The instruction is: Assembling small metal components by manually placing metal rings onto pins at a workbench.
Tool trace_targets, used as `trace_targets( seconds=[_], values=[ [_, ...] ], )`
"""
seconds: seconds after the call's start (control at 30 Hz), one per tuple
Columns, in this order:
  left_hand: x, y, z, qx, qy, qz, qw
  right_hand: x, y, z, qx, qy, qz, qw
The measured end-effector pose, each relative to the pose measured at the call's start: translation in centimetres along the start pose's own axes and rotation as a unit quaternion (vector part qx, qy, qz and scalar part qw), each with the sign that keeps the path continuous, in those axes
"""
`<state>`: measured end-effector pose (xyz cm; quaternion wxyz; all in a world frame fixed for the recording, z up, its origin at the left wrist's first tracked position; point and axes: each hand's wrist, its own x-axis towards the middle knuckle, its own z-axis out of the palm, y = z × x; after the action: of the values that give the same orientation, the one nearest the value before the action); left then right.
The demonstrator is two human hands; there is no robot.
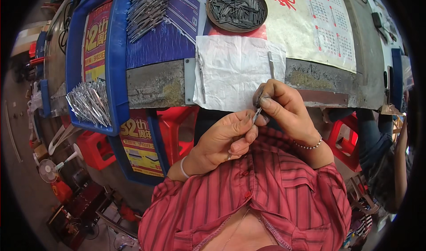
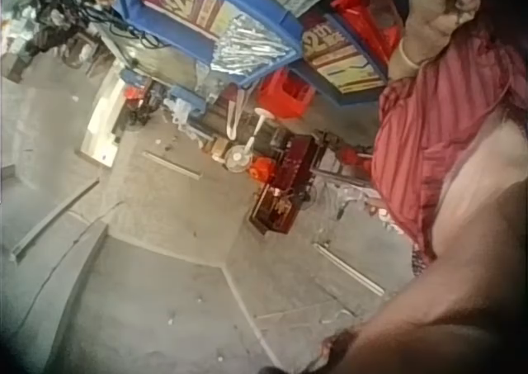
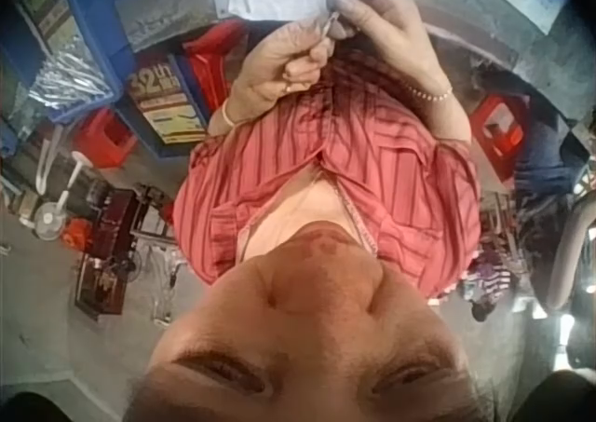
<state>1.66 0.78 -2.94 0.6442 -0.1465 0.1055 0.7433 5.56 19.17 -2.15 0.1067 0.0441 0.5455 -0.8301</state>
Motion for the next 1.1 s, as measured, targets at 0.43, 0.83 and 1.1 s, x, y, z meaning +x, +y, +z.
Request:
trace_targets(
  seconds=[0.43,0.83,1.1],
  values=[
    [0.1,0.3,0.6,0.015,0.013,-0.001,1.0,0.2,-0.2,-0.2,0.015,-0.004,0.007,1.0],
    [0.6,1.1,1.7,0.033,0.018,0.029,0.999,0.4,-0.9,-0.7,0.061,0.057,0.028,0.996],
    [-2.4,8.5,8.3,0.42,0.167,0.277,0.848,-2.1,-1.0,-4.8,-0.16,0.292,-0.169,0.928]
  ],
)
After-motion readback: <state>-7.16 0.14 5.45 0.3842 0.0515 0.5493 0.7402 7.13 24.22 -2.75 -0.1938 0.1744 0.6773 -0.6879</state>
